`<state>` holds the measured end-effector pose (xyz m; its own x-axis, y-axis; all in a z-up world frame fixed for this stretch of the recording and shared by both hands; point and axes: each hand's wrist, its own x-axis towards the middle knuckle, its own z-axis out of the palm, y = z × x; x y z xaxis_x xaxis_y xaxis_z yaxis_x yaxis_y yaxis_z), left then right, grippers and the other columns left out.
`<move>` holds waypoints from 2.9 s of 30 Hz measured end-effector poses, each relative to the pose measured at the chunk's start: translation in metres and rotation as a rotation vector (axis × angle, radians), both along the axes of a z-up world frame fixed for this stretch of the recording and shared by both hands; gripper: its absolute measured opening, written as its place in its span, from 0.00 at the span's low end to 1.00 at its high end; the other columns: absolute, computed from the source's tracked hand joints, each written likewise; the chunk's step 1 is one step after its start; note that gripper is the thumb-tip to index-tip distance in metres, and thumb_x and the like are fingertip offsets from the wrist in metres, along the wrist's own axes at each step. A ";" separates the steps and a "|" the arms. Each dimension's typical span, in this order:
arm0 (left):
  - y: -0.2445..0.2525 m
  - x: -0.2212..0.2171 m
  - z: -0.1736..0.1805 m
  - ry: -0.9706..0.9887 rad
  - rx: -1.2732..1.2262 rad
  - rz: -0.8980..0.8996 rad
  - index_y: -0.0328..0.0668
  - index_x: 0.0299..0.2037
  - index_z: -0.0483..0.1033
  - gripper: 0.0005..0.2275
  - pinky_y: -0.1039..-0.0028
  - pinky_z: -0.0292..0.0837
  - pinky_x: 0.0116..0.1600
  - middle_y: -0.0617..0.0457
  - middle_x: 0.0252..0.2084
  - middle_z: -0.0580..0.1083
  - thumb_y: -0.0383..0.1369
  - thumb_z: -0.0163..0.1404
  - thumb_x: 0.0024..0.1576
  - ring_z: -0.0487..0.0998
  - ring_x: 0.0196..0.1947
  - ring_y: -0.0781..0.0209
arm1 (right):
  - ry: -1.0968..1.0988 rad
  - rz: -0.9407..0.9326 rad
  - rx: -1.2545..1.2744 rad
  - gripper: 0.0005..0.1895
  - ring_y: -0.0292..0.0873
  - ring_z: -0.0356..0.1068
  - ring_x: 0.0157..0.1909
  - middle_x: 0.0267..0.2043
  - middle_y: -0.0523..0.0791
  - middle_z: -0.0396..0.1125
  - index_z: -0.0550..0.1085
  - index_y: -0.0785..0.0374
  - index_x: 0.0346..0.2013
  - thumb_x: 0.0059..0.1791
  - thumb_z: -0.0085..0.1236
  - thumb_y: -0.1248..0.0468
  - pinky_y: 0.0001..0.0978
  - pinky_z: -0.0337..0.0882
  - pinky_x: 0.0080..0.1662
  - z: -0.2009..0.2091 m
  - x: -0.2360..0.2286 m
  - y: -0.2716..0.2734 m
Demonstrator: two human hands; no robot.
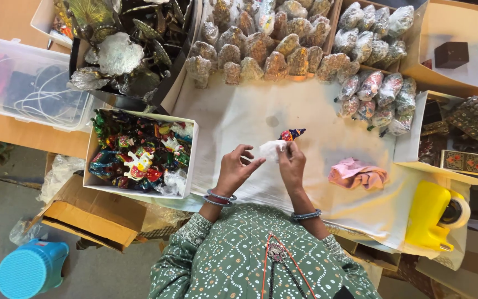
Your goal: The person wipes a small, colorful figurine with a pink cloth and then wraps it in a piece of bubble wrap. They secure the bubble wrap with a small piece of tape and place the wrapped item into a cardboard box filled with similar wrapped items.
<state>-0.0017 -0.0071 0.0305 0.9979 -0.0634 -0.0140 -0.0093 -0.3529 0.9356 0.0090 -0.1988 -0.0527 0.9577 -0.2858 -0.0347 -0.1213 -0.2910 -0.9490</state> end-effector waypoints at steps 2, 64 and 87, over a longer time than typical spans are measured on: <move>-0.005 -0.001 -0.009 0.032 -0.032 0.044 0.34 0.43 0.76 0.19 0.74 0.77 0.30 0.46 0.29 0.80 0.42 0.64 0.51 0.83 0.25 0.62 | 0.000 -0.004 0.015 0.07 0.31 0.57 0.29 0.26 0.40 0.62 0.74 0.68 0.36 0.54 0.60 0.67 0.27 0.60 0.32 0.009 -0.001 0.002; 0.015 0.010 -0.038 0.588 -1.452 0.082 0.33 0.56 0.67 0.18 0.61 0.78 0.54 0.45 0.47 0.75 0.39 0.50 0.64 0.79 0.47 0.54 | -0.208 0.197 0.091 0.23 0.39 0.66 0.57 0.56 0.46 0.67 0.70 0.66 0.61 0.51 0.59 0.66 0.30 0.69 0.53 0.067 -0.004 -0.002; 0.011 0.012 -0.059 0.408 -0.741 0.077 0.37 0.39 0.75 0.07 0.79 0.75 0.30 0.60 0.29 0.75 0.33 0.50 0.61 0.76 0.25 0.70 | 0.154 0.245 0.726 0.09 0.30 0.70 0.35 0.35 0.41 0.74 0.77 0.71 0.42 0.49 0.64 0.70 0.22 0.68 0.39 -0.019 -0.008 -0.031</move>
<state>0.0104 0.0039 -0.0286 0.9257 -0.1303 -0.3551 0.3778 0.3667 0.8502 0.0007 -0.2298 -0.0722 0.9598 0.0784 -0.2694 -0.2792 0.3607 -0.8899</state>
